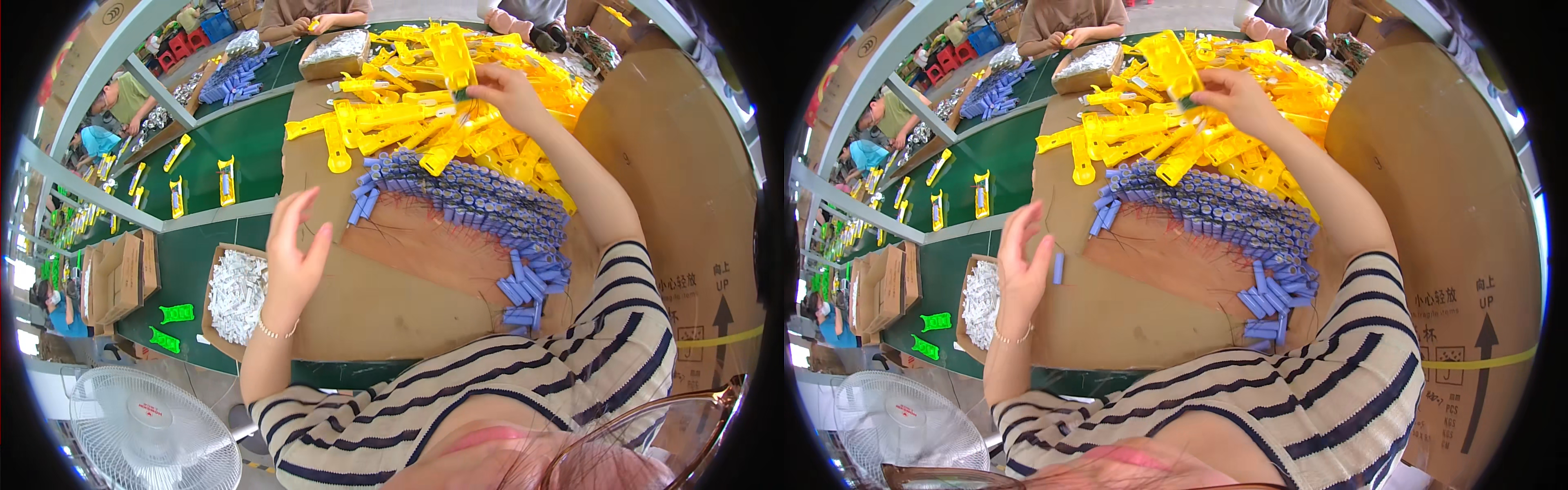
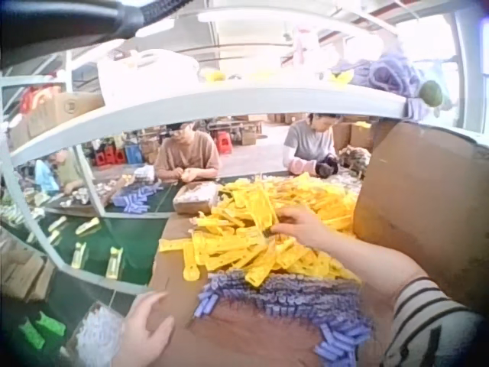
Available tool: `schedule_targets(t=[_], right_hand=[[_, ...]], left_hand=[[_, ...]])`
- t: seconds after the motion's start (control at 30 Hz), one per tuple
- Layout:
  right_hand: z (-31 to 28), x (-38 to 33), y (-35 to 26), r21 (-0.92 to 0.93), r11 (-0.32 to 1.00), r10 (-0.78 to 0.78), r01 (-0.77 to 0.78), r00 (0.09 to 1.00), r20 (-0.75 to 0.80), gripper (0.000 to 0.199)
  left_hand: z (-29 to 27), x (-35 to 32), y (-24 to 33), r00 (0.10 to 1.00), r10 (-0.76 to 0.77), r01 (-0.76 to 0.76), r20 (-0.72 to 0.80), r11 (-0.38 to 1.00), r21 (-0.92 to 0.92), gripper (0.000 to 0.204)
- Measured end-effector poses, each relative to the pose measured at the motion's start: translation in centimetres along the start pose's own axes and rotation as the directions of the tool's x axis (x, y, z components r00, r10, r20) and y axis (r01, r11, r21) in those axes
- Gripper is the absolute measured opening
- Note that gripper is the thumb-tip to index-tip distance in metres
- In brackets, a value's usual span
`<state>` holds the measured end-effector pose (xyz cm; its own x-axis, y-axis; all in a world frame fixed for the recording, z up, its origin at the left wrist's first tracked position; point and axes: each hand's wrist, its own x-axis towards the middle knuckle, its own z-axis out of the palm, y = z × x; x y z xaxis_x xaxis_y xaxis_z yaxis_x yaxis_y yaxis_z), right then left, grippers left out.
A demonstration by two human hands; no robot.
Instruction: The person assembles blue electronic components, white plastic parts, and wiring into yellow plastic housings by hand, taking the components from a cardboard box and inserting them into the housings.
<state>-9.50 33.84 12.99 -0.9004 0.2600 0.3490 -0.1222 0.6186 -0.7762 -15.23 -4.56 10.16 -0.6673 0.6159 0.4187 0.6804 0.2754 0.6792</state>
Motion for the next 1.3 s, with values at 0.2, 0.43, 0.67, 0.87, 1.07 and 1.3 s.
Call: schedule_targets(t=[0.2,0.43,0.67,0.87,1.07,1.3], right_hand=[[4.1,-11.5,-10.2,0.597,0.765,-0.015,-0.243,0.919,0.393,0.027],[9.3,-19.4,-8.7,0.830,0.424,0.018,-0.361,0.920,0.392,0.029],[8.4,-24.3,-7.0,0.533,0.615,0.240,-0.581,0.782,0.576,0.025],[6.1,-25.5,-10.7,0.475,0.798,0.225,-0.371,0.915,0.336,0.033],[4.3,-24.7,-10.5,0.698,0.691,-0.201,-0.189,0.877,0.436,0.055],[3.5,-23.7,-9.8,0.856,0.415,-0.314,-0.308,0.834,0.453,0.067]], left_hand=[[6.1,1.3,6.7,0.950,0.311,-0.212,-0.012,0.617,-0.758,0.055],[8.8,-2.3,9.7,0.979,0.201,-0.101,-0.038,0.312,-0.945,0.053],[8.5,-3.6,8.6,0.968,-0.016,-0.199,-0.252,0.567,-0.799,0.046],[9.8,-4.8,7.7,0.893,-0.110,-0.248,-0.436,0.688,-0.682,0.047],[11.4,-5.6,6.8,0.960,0.037,-0.190,-0.278,0.814,-0.548,0.048],[12.7,-7.3,6.8,1.000,0.001,0.007,0.010,0.621,-0.784,0.047]])
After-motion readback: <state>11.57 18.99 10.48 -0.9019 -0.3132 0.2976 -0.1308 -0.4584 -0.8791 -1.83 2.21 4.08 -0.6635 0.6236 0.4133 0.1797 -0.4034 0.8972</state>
